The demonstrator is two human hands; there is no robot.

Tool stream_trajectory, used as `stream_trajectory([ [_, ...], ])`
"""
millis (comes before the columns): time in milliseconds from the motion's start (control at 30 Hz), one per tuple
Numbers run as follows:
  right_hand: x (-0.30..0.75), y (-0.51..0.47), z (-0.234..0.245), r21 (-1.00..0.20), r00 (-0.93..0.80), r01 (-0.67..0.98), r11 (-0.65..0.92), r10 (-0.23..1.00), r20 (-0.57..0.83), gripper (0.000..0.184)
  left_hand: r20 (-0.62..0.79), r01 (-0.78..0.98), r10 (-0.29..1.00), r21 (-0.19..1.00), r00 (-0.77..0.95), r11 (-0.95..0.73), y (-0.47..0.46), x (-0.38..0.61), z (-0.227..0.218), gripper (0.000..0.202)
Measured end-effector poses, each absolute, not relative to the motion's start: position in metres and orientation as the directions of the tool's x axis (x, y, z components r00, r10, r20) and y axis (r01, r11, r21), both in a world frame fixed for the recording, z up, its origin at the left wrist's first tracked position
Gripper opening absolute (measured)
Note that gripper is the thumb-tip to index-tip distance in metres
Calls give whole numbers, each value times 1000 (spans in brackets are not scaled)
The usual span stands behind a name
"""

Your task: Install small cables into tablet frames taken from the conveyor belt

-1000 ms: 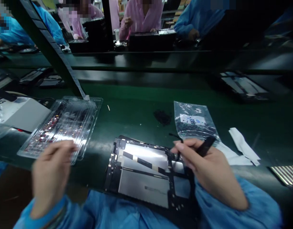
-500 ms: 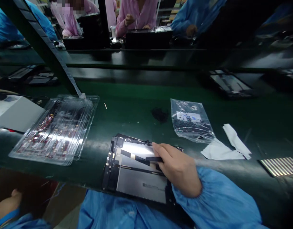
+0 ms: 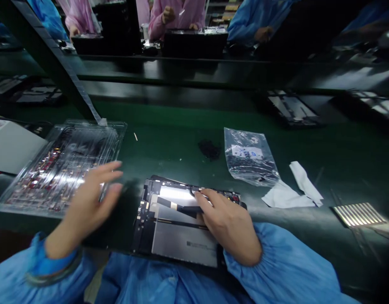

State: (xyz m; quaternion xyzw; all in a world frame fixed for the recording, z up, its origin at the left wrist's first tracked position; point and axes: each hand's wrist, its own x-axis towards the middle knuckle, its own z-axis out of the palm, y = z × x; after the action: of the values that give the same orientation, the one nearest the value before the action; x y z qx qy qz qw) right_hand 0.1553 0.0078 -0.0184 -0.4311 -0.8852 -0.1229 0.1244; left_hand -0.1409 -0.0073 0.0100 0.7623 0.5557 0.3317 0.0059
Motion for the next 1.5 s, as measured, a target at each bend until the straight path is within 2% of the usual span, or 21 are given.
stream_trajectory([
  [33, 155, 8, -18, 110, -595, 796, 595, 736, 323, 26, 431, 792, 820, 309, 377, -526, 0, -123, 7, 22],
  [100, 154, 9, -18, 109, -591, 800, 590, 744, 311, 25, 318, 685, 729, 256, 606, -682, 14, -90, 0, 19],
  [167, 153, 9, -18, 110, -587, 804, 585, 750, 304, 23, 243, 623, 673, 257, 698, -739, 24, -65, -9, 18],
  [267, 151, 10, -17, 112, -580, 810, 575, 761, 291, 22, 205, 571, 622, 259, 755, -779, 32, -48, -21, 21],
  [400, 153, 9, -16, 113, -588, 803, 585, 749, 304, 23, 190, 546, 586, 226, 788, -807, 35, -46, -29, 26],
  [467, 156, 9, -16, 108, -608, 785, 610, 725, 325, 23, 178, 557, 603, 249, 778, -792, 36, -47, -28, 26],
  [600, 166, 8, -17, 26, -626, 753, 657, 704, 335, 29, 182, 548, 623, 334, 761, -767, 37, -48, -22, 27],
  [700, 174, 6, -17, -27, -629, 738, 674, 702, 335, 33, 178, 545, 610, 307, 772, -780, 38, -48, -21, 31],
  [800, 179, 3, -16, -1, -644, 730, 684, 688, 335, 37, 169, 535, 583, 258, 795, -804, 38, -49, -25, 38],
  [933, 183, 0, -15, 62, -667, 720, 691, 666, 334, 39, 174, 534, 565, 197, 807, -823, 38, -49, -29, 36],
  [1100, 184, 0, -20, 119, -661, 728, 675, 647, 380, 32, 179, 529, 551, 157, 815, -834, 37, -48, -29, 36],
  [1500, 184, 1, -23, 105, -642, 744, 660, 662, 387, 31, 177, 534, 548, 119, 818, -837, 36, -47, -29, 39],
])
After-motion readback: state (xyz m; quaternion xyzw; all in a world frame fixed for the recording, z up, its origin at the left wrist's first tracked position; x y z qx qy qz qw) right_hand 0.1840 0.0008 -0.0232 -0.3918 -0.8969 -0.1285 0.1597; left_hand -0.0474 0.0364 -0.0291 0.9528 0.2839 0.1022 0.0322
